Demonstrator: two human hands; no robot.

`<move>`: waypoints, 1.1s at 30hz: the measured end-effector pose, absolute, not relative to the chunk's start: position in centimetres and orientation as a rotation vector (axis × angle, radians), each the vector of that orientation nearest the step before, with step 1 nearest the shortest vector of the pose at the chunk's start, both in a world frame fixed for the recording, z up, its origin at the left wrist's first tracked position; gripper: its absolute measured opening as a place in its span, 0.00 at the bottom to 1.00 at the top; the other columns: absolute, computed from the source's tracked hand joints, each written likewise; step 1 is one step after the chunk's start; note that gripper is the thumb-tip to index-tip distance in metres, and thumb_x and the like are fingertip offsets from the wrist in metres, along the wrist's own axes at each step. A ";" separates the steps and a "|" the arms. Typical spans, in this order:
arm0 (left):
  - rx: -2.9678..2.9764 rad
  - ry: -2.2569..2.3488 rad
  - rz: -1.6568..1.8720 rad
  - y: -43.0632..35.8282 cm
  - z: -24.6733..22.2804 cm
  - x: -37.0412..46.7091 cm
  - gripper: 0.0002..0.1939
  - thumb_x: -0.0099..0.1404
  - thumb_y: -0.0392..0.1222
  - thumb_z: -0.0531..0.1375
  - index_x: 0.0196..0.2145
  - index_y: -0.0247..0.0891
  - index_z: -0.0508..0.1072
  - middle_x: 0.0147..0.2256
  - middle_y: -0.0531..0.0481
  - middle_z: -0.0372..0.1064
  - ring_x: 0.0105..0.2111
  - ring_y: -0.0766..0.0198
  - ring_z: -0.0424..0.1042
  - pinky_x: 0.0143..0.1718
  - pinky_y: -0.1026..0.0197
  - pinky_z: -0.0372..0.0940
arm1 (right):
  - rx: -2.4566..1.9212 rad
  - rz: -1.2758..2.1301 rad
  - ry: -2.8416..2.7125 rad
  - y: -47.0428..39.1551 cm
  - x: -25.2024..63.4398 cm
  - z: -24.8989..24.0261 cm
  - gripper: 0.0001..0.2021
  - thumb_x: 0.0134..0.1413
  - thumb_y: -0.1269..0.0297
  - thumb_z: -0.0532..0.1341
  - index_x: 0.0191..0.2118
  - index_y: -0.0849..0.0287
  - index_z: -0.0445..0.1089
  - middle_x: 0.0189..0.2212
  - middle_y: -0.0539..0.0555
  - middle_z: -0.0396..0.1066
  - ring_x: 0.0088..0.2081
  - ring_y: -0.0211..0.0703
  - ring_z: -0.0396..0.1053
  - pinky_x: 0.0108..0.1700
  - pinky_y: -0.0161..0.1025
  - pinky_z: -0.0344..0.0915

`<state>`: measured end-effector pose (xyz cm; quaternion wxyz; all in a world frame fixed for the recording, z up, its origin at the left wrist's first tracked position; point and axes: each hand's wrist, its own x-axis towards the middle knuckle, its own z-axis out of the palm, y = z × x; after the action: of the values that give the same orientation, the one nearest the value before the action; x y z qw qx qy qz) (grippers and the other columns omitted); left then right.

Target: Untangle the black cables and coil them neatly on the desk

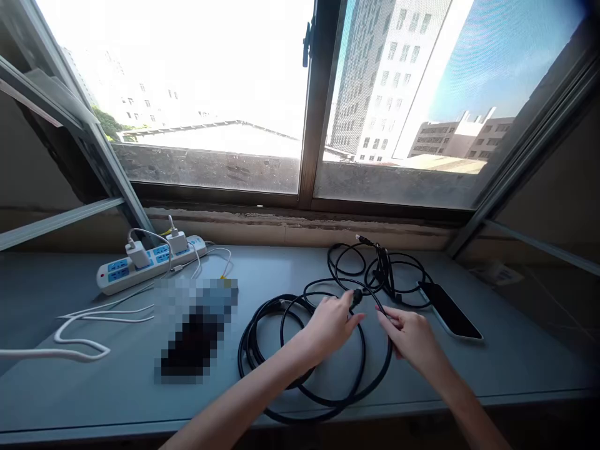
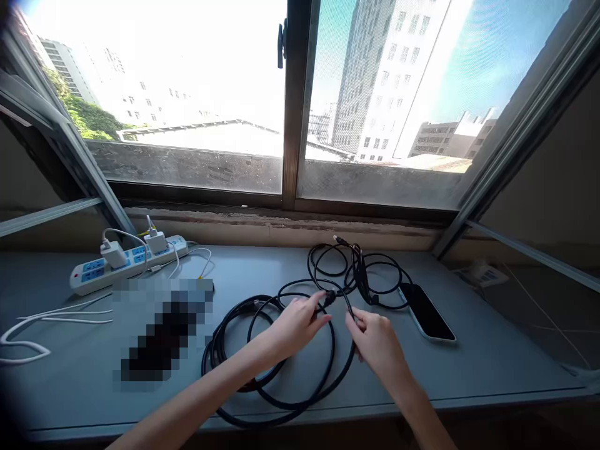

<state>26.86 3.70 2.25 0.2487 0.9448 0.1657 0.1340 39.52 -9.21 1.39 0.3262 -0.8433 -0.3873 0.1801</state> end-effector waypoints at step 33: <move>2.692 0.142 0.656 1.9 1.8 16.6 0.19 0.62 0.34 0.53 0.15 0.36 0.56 0.17 0.54 0.58 0.29 0.67 0.59 0.41 0.61 0.59 | -2.631 0.173 -1.522 2.8 42.3 3.6 0.09 0.59 0.64 0.57 0.38 0.65 0.69 0.35 0.55 0.70 0.36 0.38 0.69 0.40 0.40 0.66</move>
<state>16.62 1.86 1.77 0.1825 0.9540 0.0503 0.2325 42.34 2.78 3.64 0.0486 -0.8632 -0.4992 0.0567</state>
